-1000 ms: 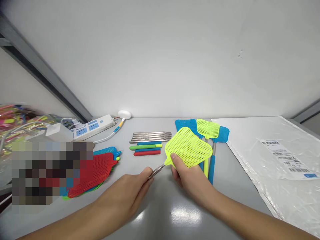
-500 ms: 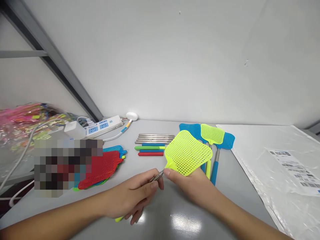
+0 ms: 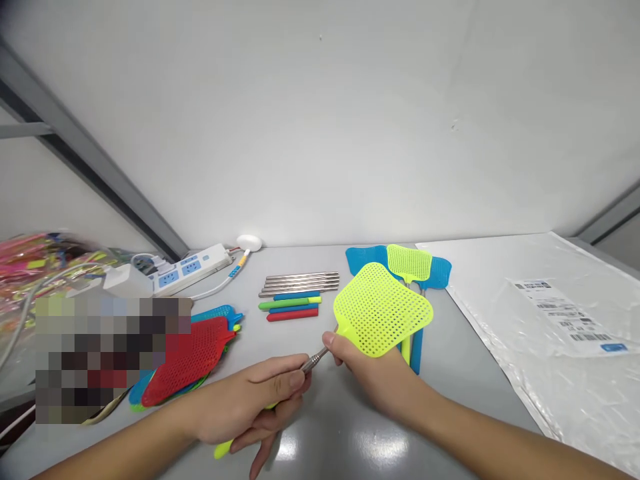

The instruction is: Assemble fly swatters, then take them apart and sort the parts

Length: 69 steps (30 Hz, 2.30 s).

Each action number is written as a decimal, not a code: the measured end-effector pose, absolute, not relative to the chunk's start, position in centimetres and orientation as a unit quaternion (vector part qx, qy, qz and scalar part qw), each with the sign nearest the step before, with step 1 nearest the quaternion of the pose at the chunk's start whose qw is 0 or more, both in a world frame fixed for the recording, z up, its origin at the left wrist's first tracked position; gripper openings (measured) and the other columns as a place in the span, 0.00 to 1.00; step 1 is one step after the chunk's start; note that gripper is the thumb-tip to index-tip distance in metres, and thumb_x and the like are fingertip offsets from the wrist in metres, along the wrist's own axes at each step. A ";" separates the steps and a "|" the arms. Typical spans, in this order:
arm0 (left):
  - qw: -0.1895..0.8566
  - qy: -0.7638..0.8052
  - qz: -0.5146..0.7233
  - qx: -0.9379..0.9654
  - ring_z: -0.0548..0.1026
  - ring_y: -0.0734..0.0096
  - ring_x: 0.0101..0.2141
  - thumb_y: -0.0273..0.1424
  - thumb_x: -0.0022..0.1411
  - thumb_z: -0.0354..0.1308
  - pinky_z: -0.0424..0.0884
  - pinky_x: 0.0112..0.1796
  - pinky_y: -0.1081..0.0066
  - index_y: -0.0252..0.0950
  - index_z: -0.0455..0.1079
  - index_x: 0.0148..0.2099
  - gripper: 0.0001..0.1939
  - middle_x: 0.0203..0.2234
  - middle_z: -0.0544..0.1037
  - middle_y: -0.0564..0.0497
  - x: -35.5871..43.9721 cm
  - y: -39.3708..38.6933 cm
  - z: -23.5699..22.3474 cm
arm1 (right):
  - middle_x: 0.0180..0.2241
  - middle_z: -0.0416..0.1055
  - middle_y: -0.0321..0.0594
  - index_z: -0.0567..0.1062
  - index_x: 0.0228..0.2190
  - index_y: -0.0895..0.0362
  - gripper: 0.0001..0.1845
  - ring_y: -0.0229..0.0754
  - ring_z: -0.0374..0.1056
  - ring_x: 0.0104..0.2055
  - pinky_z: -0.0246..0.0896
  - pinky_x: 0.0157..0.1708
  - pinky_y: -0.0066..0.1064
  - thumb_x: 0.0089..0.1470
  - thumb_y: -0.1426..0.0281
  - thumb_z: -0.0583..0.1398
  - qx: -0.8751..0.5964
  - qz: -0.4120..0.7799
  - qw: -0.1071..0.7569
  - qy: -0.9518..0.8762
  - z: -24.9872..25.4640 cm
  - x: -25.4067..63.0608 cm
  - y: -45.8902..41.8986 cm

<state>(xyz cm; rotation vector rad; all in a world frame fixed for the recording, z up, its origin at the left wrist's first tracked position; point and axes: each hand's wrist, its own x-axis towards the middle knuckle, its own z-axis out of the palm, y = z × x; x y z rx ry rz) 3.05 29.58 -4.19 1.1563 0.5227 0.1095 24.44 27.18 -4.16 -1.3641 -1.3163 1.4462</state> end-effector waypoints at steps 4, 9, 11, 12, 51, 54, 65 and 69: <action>0.838 0.213 0.038 0.501 0.54 0.82 0.10 0.41 0.72 0.42 0.69 0.17 0.75 0.39 0.56 0.35 0.14 0.14 0.55 0.64 2.8 29.8 -4.0 | 0.20 0.53 0.30 0.59 0.18 0.54 0.23 0.35 0.49 0.23 0.44 0.24 0.30 0.56 0.56 0.59 -0.522 0.542 0.425 -0.503 -4.1 25.2 27.7; 0.867 0.188 0.049 0.459 0.52 0.83 0.10 0.39 0.72 0.42 0.69 0.16 0.74 0.38 0.57 0.35 0.14 0.14 0.53 0.63 2.5 30.3 -3.8 | 0.17 0.47 0.29 0.56 0.16 0.53 0.23 0.35 0.43 0.20 0.40 0.21 0.32 0.55 0.62 0.60 -0.522 0.515 0.512 -0.447 -3.1 27.3 29.7; 0.869 0.190 0.057 0.453 0.51 0.83 0.09 0.40 0.71 0.43 0.69 0.16 0.73 0.38 0.57 0.35 0.14 0.14 0.54 0.63 2.4 30.5 -3.8 | 0.17 0.45 0.29 0.55 0.16 0.53 0.22 0.35 0.42 0.20 0.39 0.21 0.32 0.54 0.65 0.59 -0.524 0.503 0.543 -0.421 -2.5 28.5 30.8; 0.869 0.191 0.060 0.452 0.51 0.83 0.09 0.40 0.71 0.43 0.69 0.16 0.73 0.38 0.57 0.35 0.14 0.14 0.54 0.63 2.3 30.6 -3.9 | 0.17 0.45 0.29 0.54 0.16 0.53 0.22 0.35 0.42 0.21 0.39 0.21 0.32 0.54 0.66 0.59 -0.522 0.497 0.558 -0.411 -2.2 29.0 31.2; 0.625 0.365 0.063 0.687 0.61 0.75 0.19 0.49 0.69 0.40 0.67 0.25 0.72 0.39 0.56 0.30 0.22 0.20 0.58 0.59 1.4 30.5 -1.5 | 0.13 0.42 0.29 0.53 0.11 0.54 0.24 0.33 0.39 0.17 0.34 0.19 0.33 0.54 0.71 0.54 -0.416 0.400 0.687 -0.442 -0.8 35.8 35.7; 0.304 0.461 0.053 0.832 0.70 0.67 0.26 0.45 0.70 0.40 0.63 0.29 0.70 0.40 0.62 0.33 0.19 0.24 0.68 0.54 1.0 30.5 -0.3 | 0.14 0.43 0.29 0.54 0.12 0.55 0.23 0.32 0.40 0.17 0.34 0.19 0.32 0.56 0.71 0.55 -0.418 0.397 0.700 -0.423 -1.4 35.0 35.8; -0.071 0.473 0.193 0.857 0.71 0.64 0.23 0.41 0.68 0.48 0.54 0.24 0.72 0.39 0.68 0.36 0.13 0.25 0.75 0.50 1.2 31.0 -1.7 | 0.16 0.40 0.27 0.50 0.15 0.54 0.29 0.32 0.38 0.19 0.40 0.20 0.31 0.59 0.58 0.58 -0.432 0.479 0.652 -0.399 -2.2 31.1 33.4; -0.141 0.463 0.277 0.830 0.71 0.62 0.28 0.42 0.63 0.56 0.62 0.35 0.66 0.40 0.71 0.34 0.12 0.25 0.73 0.49 0.4 31.5 -0.5 | 0.16 0.40 0.27 0.51 0.15 0.54 0.29 0.33 0.38 0.20 0.39 0.21 0.32 0.58 0.57 0.58 -0.421 0.492 0.634 -0.423 -0.7 30.9 33.0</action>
